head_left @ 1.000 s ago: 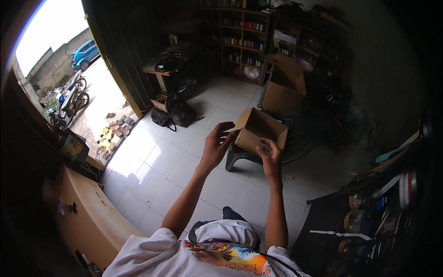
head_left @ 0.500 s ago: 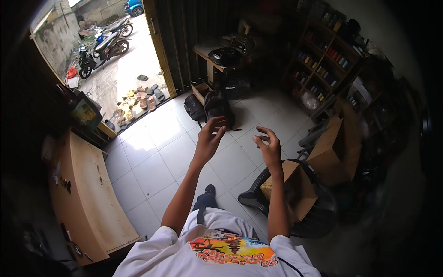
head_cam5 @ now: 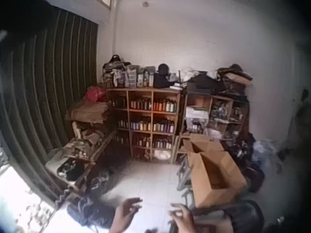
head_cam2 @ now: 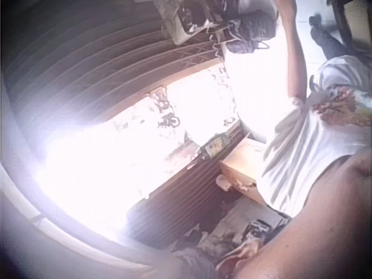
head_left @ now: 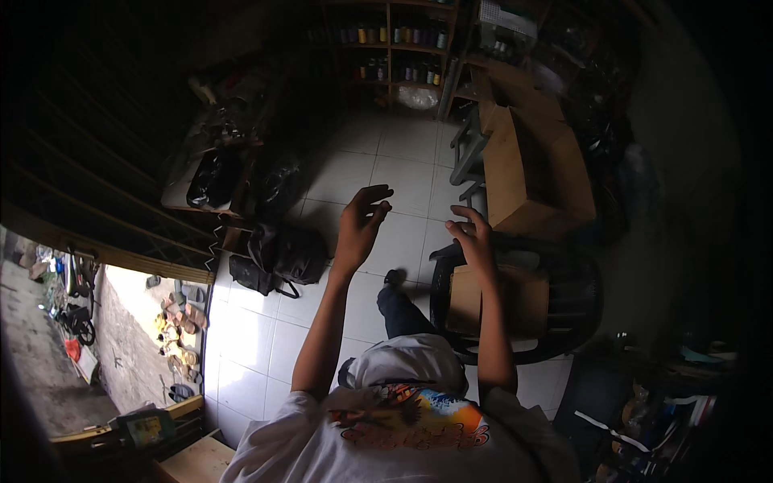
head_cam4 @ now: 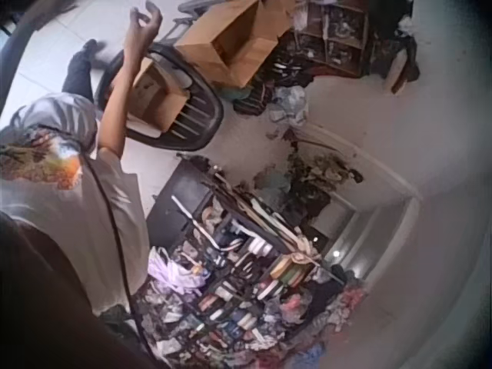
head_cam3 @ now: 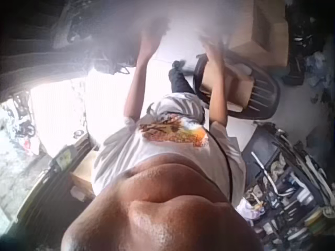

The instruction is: The person takes rolls of fabric and webbing from boxes and places them onto shelves in a workshop environment.

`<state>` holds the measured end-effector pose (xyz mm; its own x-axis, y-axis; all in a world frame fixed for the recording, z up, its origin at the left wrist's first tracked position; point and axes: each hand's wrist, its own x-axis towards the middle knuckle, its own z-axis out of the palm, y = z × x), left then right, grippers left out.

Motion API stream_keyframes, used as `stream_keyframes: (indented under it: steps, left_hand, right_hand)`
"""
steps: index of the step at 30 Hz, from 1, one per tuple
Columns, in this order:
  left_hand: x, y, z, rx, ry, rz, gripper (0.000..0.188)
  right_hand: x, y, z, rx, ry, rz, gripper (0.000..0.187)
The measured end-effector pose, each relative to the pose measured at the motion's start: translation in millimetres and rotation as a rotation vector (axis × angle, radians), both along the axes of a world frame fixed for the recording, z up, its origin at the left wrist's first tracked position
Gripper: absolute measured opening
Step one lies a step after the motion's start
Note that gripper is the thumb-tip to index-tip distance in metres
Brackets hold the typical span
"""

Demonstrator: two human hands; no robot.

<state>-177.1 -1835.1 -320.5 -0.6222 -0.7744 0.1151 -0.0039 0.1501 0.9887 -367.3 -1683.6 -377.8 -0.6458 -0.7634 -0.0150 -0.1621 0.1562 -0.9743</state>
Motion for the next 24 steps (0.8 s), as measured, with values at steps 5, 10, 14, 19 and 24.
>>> stream_keyframes:
  steps: [5,10,14,19,24]
  left_hand:
    - [-100.1,-108.8,-6.1,-0.015,-0.021,-0.176,0.031]
    - [-167.6,-200.5,-32.7,0.007,-0.119,-0.311,0.034]
    - [-203.7,-288.0,-74.6,0.162,-0.154,-0.399,0.039]
    - [-288.0,-399.4,-95.6,0.183,-0.189,-0.364,0.039]
    - [-425.3,-486.1,-88.1,0.193,-0.174,-0.495,0.036]
  right_hand:
    - [-90.5,-56.5,-18.3,0.078,-0.081,-0.181,0.041]
    - [-154.4,-146.6,-12.3,0.064,-0.073,-0.210,0.040]
    - [-205.1,-230.9,-21.5,0.107,-0.039,-0.138,0.042]
    - [-286.3,-325.8,-31.1,0.204,-0.079,-0.146,0.044]
    - [-366.0,-379.4,-32.8,0.238,-0.145,-0.306,0.047]
